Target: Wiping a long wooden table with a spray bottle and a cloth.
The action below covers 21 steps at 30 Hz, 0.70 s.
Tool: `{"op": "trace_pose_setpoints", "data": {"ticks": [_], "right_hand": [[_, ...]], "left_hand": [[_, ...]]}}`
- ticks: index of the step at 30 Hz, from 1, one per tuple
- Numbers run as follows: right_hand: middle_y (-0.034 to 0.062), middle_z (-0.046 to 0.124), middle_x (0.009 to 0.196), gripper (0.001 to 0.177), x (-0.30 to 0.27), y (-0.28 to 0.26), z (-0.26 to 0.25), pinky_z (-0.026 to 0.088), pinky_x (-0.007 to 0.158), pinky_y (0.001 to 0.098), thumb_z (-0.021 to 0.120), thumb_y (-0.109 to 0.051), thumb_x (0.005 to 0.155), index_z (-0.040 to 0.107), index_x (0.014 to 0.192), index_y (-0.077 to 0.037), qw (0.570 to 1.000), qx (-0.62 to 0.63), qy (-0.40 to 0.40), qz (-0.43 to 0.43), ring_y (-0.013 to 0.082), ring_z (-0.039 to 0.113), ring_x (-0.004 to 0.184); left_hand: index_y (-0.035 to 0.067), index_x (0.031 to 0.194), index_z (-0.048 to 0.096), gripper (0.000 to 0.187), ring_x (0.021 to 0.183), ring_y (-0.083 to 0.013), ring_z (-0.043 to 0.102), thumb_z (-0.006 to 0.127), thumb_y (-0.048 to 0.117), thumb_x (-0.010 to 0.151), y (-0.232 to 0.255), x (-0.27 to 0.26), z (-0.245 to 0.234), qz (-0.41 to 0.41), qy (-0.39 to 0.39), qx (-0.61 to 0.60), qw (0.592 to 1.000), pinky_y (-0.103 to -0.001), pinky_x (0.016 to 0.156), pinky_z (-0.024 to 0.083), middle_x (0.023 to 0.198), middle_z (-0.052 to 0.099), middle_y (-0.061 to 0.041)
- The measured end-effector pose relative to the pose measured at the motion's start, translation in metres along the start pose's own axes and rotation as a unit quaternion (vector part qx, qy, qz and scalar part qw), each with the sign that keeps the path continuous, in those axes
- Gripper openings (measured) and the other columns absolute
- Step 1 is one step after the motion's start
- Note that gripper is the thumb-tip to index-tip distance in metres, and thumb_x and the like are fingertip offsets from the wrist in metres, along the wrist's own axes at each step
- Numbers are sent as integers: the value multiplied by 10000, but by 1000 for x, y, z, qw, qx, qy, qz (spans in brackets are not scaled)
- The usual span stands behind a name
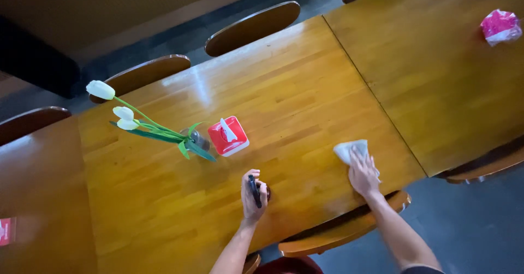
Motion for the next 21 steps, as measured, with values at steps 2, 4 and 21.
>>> {"op": "trace_pose_setpoints", "data": {"ticks": [2,4,21], "right_hand": [[70,558,1524,537,33,11,7,435,1147,494,559,-91,889,551,1425,-93,981,-59,100,157,382,506,1429],[85,557,1516,546,33,-20,5,427,1140,500,567,-83,871,552,1417,-85,990,-25,87,111,392,500,1419],[88,594,1475,586,34,61,-14,431,1102,564,614,-197,872,564,1454,-145,994,-40,85,58,416,588,1279]], "left_hand": [[42,1219,477,295,724,-114,553,580,19,944,-2,1,3,-20,-3,-8,1000,-273,606,520,1292,533,-129],[46,1211,470,288,700,-110,571,571,25,941,-5,2,9,-32,-5,-22,999,-268,583,520,1281,530,-123],[42,1238,478,372,750,-124,568,600,-9,890,-1,18,39,41,-30,88,995,-278,715,531,1286,556,-119]]}}
Point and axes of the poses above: each hand's wrist, its own x-axis towards the middle knuckle, its own z-axis out of the palm, y = z × x, the point moved 7 cm from there along x, towards the middle knuckle
